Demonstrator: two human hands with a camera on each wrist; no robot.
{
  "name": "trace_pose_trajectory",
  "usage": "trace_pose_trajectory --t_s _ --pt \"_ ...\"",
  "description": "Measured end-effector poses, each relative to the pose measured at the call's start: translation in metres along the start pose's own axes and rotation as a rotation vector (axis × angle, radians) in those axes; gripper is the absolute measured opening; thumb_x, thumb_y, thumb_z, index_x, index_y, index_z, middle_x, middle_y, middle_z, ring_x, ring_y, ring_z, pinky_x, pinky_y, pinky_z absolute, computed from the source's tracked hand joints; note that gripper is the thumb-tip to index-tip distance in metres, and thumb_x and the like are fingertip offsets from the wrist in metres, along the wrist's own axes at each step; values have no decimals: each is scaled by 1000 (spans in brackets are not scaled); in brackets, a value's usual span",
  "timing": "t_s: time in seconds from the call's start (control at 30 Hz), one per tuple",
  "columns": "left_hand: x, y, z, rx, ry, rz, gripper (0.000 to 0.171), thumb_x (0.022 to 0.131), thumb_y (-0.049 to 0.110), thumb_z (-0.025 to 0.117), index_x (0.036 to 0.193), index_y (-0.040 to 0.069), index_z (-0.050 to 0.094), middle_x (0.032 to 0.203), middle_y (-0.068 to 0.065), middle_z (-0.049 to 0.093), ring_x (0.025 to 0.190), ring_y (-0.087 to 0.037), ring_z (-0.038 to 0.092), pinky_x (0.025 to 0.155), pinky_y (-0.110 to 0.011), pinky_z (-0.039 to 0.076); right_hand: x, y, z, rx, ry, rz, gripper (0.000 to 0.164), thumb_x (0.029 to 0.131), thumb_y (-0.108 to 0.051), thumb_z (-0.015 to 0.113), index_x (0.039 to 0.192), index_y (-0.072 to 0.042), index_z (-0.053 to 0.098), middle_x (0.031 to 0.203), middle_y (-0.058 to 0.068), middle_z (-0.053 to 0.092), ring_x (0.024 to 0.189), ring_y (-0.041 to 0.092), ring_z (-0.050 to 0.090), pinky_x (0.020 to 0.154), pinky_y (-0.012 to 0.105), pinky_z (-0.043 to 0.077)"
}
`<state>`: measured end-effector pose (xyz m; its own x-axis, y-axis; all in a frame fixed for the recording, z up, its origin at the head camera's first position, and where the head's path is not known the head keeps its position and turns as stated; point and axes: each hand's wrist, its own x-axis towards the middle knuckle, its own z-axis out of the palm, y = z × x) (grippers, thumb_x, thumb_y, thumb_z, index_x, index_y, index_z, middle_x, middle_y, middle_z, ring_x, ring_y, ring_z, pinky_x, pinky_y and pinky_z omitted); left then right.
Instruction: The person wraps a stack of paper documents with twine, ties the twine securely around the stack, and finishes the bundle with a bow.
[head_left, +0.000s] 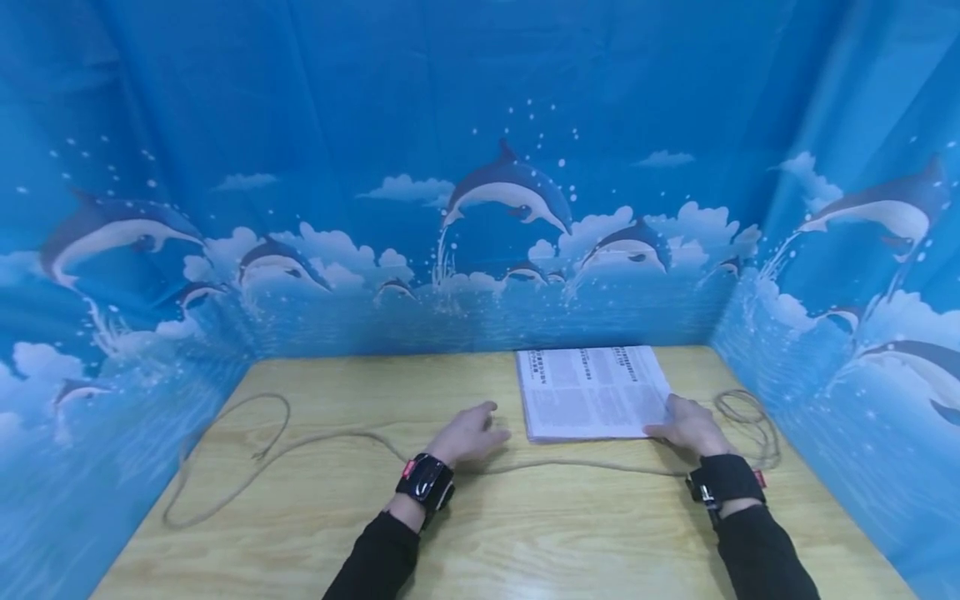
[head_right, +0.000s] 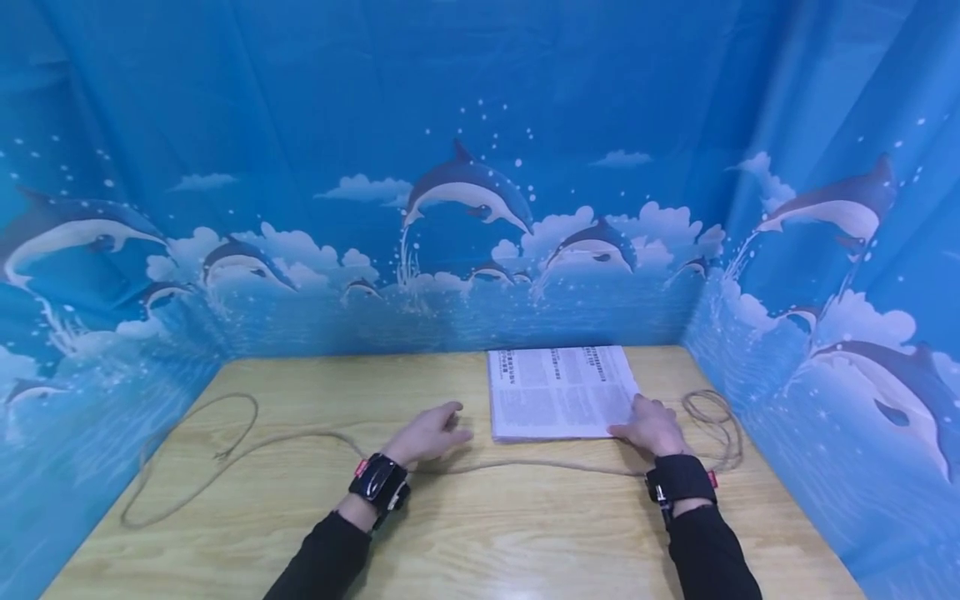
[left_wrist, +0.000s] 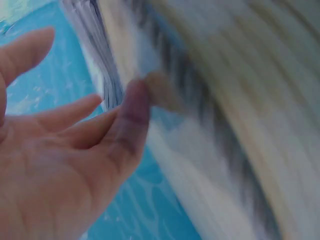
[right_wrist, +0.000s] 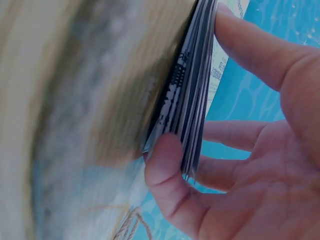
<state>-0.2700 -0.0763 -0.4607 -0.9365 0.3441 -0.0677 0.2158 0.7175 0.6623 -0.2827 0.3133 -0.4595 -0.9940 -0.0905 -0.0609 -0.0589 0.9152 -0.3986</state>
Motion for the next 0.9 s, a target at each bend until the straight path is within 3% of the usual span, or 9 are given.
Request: trace_pose_trajectory --t_s 0.2,0.37,0.47,0.6,0.73,0.9 --pt "12 6 8 -4 14 -3 65 96 35 61 146 -1 40 139 -25 53 129 -39 51 107 -51 41 2 -8 3 2 -15 0 86 84 -34 73 134 24 36 133 46 41 122 60 42 102 63 37" --pt "13 3 8 -76 -38 -16 66 97 33 60 148 -2 36 142 -22 51 133 -35 49 111 -49 38 4 -18 1 -15 -50 10 86 81 -36 77 131 24 40 130 44 47 119 58 47 98 61 41" --pt "13 3 9 -92 -64 -25 69 97 33 60 149 -1 33 144 -20 50 136 -34 46 113 -48 34 6 -24 0 -24 -72 13 83 77 -37 80 125 22 47 120 41 55 109 52 55 93 58 46" --pt "13 5 10 -110 -71 23 61 97 28 59 149 3 37 145 -19 50 137 -35 44 113 -50 34 11 -29 -1 -43 -96 32 73 73 -36 82 114 19 55 103 31 63 92 39 62 85 53 50" --pt "8 7 8 -253 -117 39 61 98 25 58 150 6 35 149 -19 44 140 -35 40 114 -51 32 14 -35 -1 -31 -126 91 64 73 -35 83 105 15 59 94 23 65 85 32 60 82 50 51" --pt "2 3 1 -532 -113 -126 67 96 31 62 147 -2 34 140 -26 50 127 -41 51 105 -55 41 17 -41 1 44 -125 125 55 73 -31 83 99 10 57 89 17 61 80 29 57 76 45 51"
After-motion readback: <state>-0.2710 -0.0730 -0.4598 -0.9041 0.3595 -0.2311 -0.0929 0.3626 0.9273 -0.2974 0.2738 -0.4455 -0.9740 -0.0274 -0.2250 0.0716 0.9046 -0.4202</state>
